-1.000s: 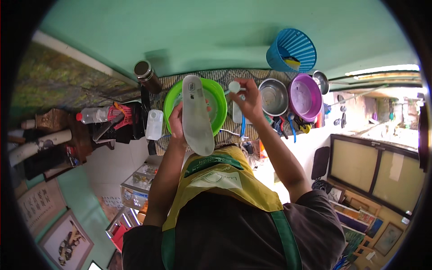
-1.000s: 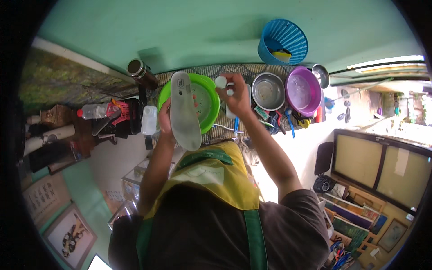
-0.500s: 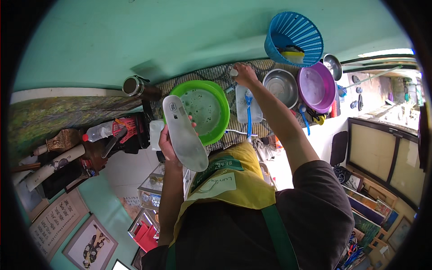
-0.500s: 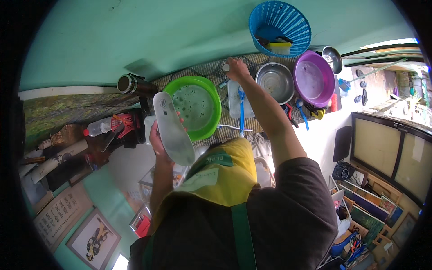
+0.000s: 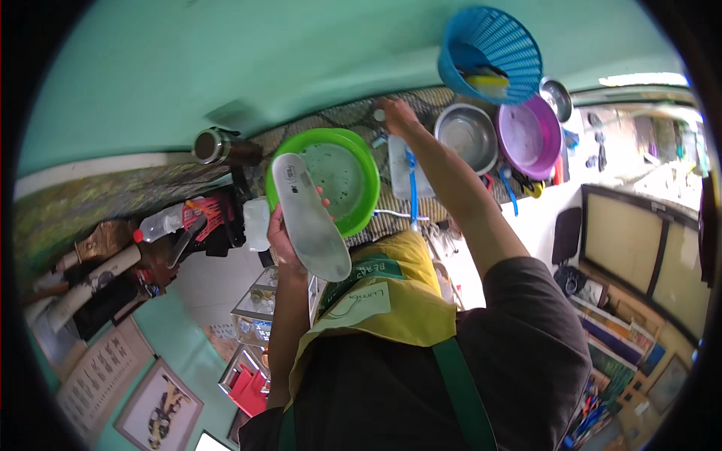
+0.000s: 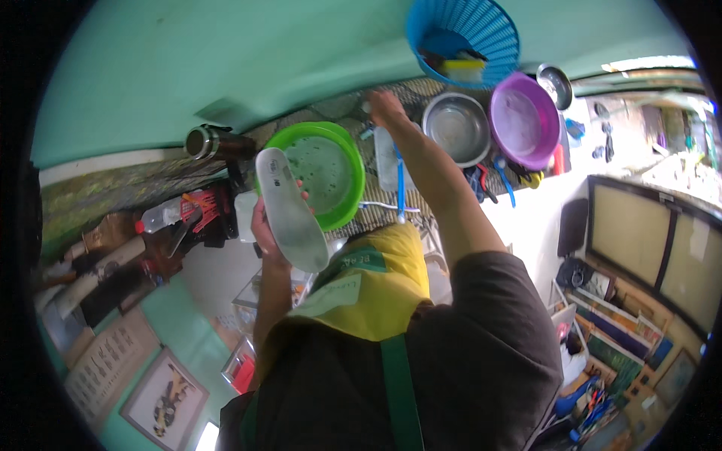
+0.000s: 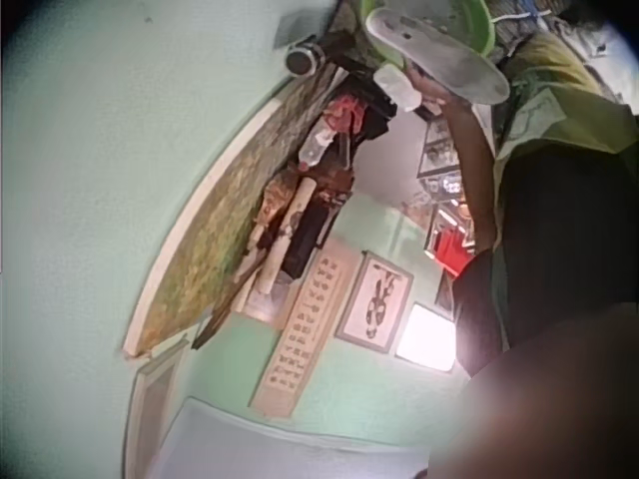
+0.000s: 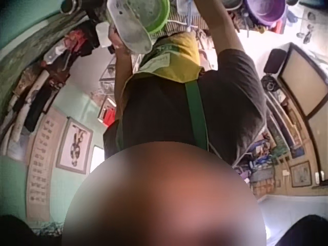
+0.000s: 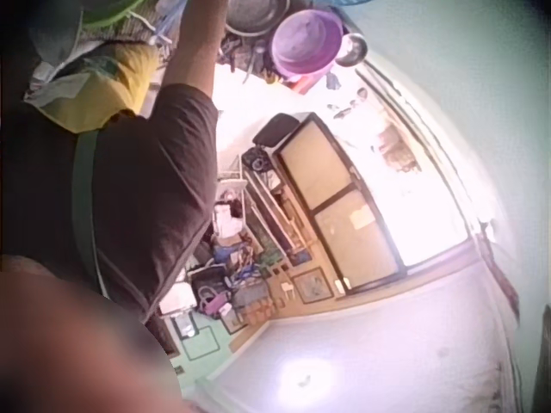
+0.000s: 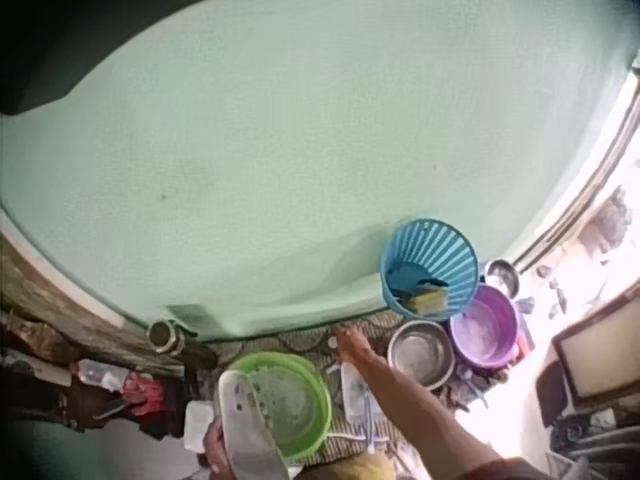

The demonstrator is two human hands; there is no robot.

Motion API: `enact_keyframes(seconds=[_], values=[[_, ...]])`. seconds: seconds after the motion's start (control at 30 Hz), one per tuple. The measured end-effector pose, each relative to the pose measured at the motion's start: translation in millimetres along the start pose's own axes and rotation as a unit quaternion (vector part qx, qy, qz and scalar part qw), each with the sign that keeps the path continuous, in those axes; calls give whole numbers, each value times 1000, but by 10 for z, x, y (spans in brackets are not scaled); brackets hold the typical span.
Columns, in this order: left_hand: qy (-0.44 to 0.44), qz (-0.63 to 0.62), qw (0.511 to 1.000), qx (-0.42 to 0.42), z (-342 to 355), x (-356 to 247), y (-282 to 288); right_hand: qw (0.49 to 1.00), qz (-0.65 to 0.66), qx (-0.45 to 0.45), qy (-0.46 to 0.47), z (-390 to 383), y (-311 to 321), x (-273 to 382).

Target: Cleaning and scrubbing the white sole or insole of a shoe using soapy water and a brush.

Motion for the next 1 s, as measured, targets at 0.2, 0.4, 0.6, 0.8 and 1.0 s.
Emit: enact_keyframes(seconds=[0.2,0.4,0.6,0.8,1.0], values=[[26,0,999,33,124,19,73,998,-18,-57,-8,-102,189,105],[33,-39,992,116,251,14,217,920,329,-214,-9,-1430,927,264],[56,-44,993,96,259,67,171,815,424,-342,-197,-2837,516,-490],[78,-53,990,107,284,51,60,873,300,-244,-299,-3555,-170,-835],[81,-38,976,199,331,-21,-74,890,249,-205,-321,-3627,-288,-879]])
Point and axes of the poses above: each hand's wrist, its own z-axis towards the middle knuckle, its own y-axis out of the back of the hand, x = y × z, the point moved 5 cm from there along z, towards the middle knuckle
